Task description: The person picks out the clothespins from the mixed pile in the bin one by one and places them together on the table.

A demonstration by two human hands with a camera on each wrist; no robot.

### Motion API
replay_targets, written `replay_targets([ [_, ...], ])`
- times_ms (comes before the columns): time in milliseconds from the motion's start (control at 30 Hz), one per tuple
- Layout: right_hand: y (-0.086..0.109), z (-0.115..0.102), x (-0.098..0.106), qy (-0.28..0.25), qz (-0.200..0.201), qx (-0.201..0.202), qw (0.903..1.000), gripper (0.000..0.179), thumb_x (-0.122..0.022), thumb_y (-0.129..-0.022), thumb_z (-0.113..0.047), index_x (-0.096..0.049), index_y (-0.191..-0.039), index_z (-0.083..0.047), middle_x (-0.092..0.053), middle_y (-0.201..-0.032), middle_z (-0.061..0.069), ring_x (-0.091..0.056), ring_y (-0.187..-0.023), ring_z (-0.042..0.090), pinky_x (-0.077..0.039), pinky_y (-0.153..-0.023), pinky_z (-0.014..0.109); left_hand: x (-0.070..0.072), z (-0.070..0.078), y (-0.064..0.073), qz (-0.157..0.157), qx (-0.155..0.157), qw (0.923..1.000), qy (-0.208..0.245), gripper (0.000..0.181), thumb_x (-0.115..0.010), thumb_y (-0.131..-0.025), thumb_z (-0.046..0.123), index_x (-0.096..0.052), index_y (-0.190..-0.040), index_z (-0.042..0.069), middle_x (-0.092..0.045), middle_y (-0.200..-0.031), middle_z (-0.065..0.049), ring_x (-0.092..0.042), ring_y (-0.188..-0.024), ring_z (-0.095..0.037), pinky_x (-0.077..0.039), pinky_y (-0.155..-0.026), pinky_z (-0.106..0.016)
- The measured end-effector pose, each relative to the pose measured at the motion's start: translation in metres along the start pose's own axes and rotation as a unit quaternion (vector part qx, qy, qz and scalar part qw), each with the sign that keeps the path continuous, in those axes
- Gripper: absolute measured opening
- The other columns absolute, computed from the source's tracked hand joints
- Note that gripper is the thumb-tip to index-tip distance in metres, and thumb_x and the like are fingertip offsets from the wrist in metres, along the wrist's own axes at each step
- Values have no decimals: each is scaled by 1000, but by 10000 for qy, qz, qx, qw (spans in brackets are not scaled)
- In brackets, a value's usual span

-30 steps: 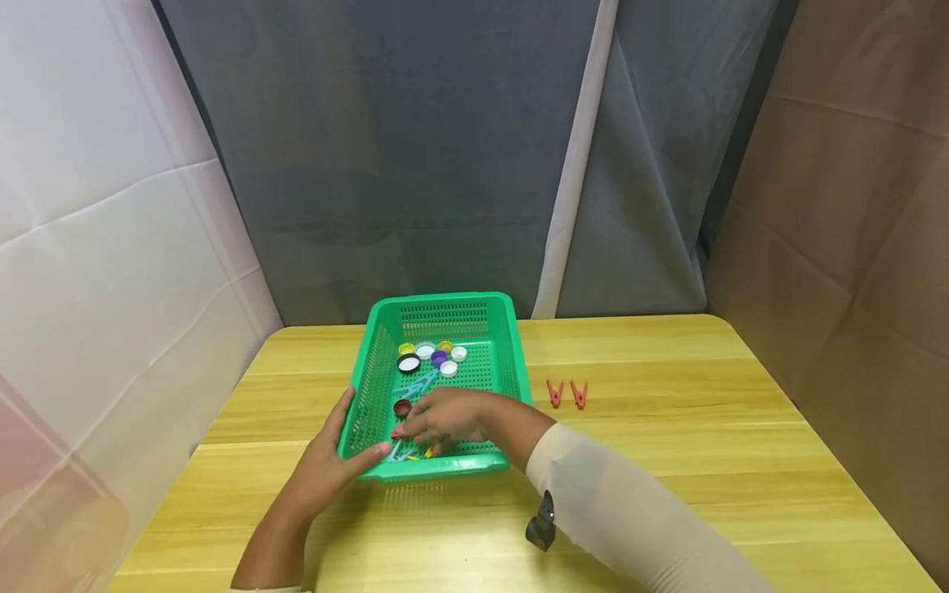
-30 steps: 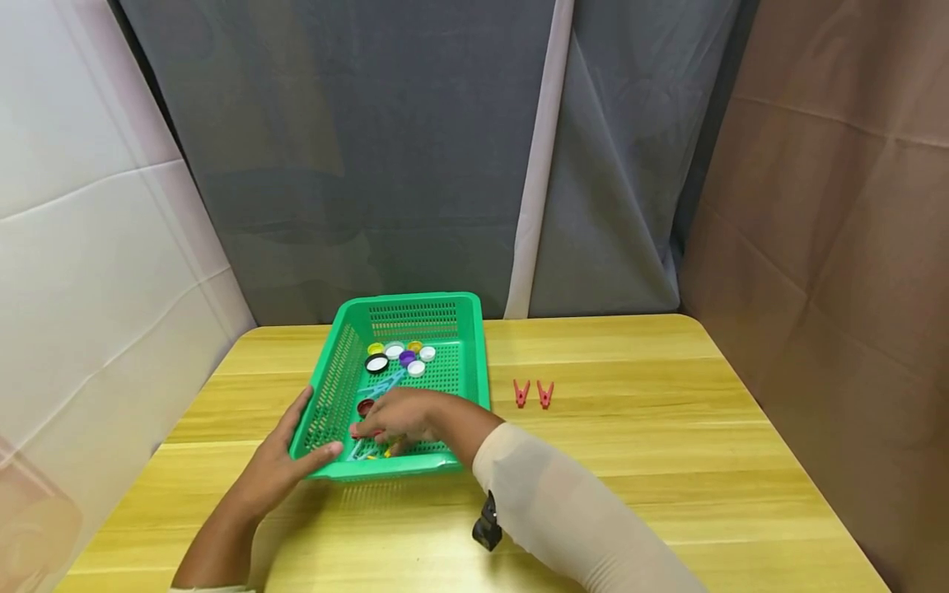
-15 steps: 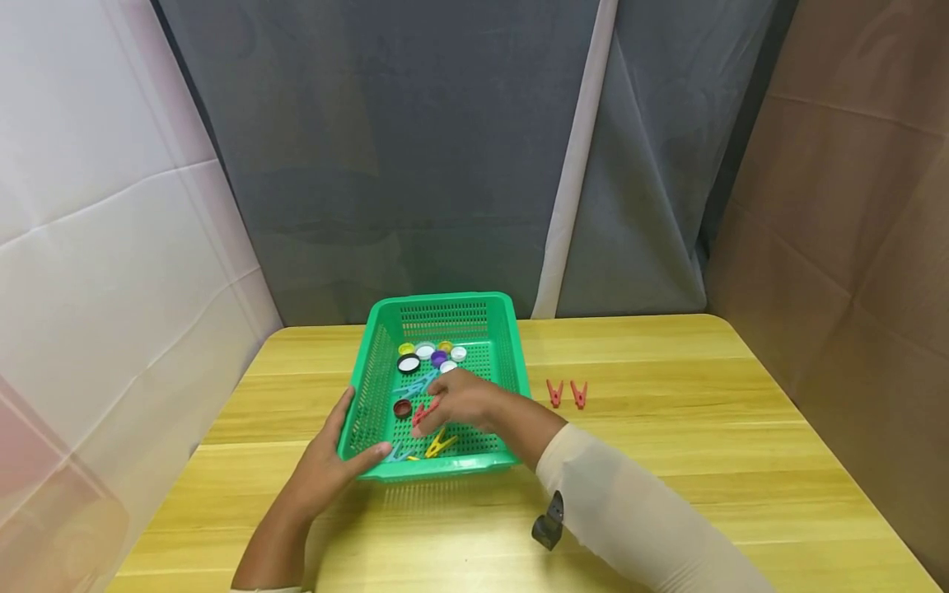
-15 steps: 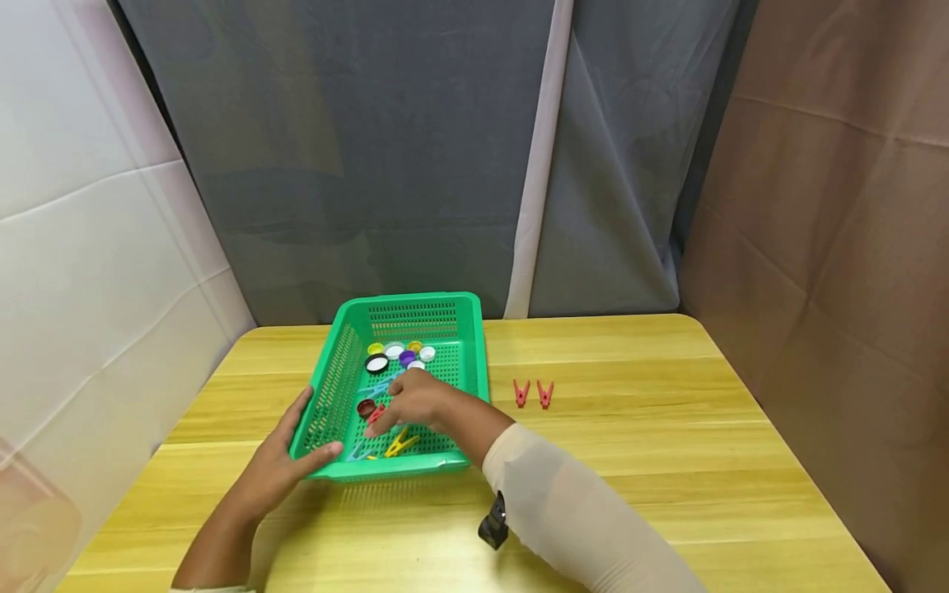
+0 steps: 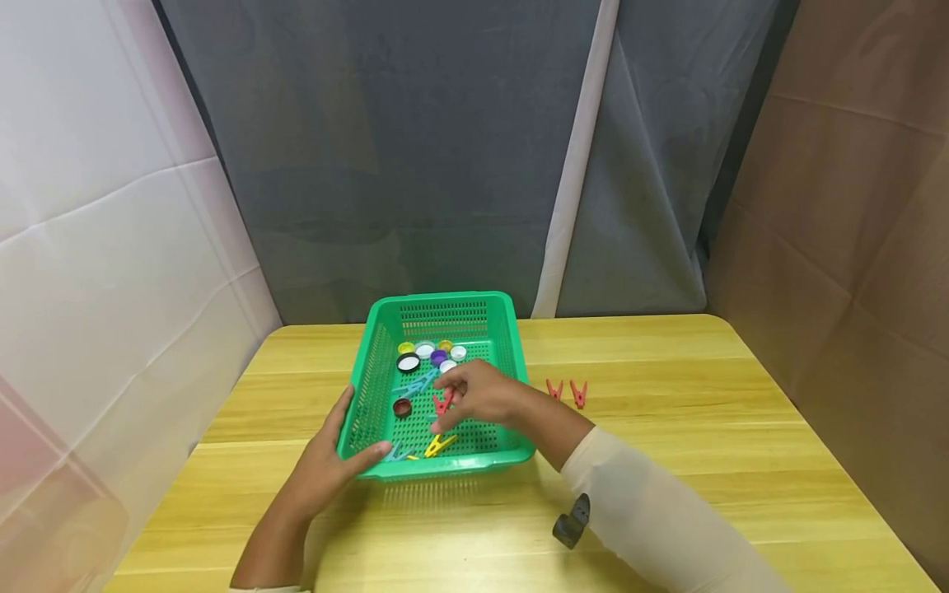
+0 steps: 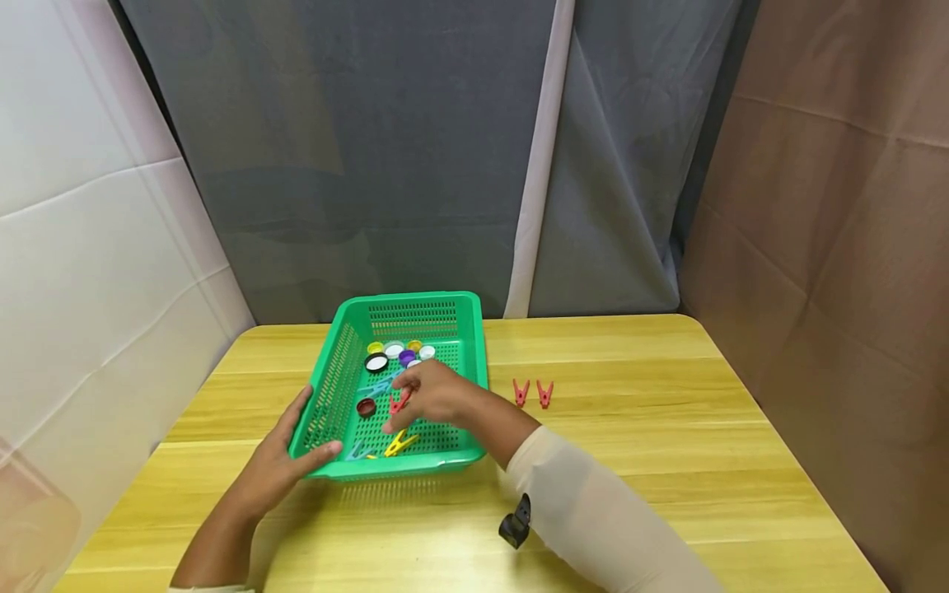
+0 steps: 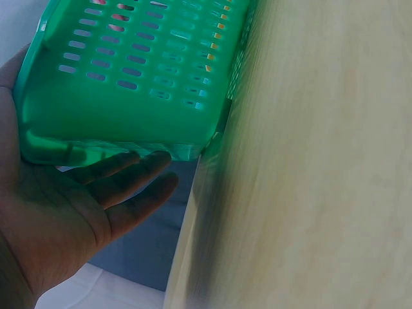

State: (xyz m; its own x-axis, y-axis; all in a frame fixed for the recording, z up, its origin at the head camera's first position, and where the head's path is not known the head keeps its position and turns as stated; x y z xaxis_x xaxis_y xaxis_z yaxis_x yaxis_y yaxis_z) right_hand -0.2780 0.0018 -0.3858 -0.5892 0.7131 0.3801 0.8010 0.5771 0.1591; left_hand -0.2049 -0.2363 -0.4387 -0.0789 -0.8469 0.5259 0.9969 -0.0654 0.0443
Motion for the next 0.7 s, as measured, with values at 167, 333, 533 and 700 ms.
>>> replay_targets([
  [167,10,-2,10,-88,-81,214,9997,67,-94,-84,-6,-68,-145,-1,-54,-92,0,-51,-91,16,-48,-78,28,0,0,0,2,-46,10000,67,113,-78,-101,38,5,-178,26,-21,-180,-27,-45,-154,-56,-40,-120,-74],
  [333,18,0,21,-181,-78,320,9993,64,-94,-83,-5,-71,-143,-2,-50,-91,-1,-49,-94,17,-46,-77,29,0,0,0,16,-32,10000,72,114,-78,-101,38,4,-178,26,-21,-180,-27,-46,-153,-55,-40,-120,-72],
  [533,26,4,32,-163,-55,410,9990,61,-93,-83,-4,-71,-140,-1,-50,-91,0,-49,-92,17,-45,-76,29,1,0,1,47,15,10000,-11,114,-78,-100,40,3,-178,27,-24,-179,-28,-49,-151,-54,-43,-118,-69],
  [700,34,7,39,-50,89,545,9985,61,-94,-82,-5,-71,-138,-2,-60,-106,4,-54,-103,22,-51,-82,29,1,0,1,48,100,9999,-43,114,-79,-100,41,3,-178,28,-24,-179,-27,-49,-150,-52,-44,-117,-68],
])
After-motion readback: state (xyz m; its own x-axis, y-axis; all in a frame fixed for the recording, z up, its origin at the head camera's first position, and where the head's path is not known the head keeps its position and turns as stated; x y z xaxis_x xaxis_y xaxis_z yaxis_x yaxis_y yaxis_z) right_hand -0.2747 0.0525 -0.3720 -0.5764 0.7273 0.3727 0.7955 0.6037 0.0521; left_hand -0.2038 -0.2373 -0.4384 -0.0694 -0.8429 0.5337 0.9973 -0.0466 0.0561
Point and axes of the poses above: each hand's wrist, its own y-axis away from the middle knuckle, its own x-axis out of the back of the hand, z = x × y, the point moved 6 cm from there along -y, towards the middle knuckle
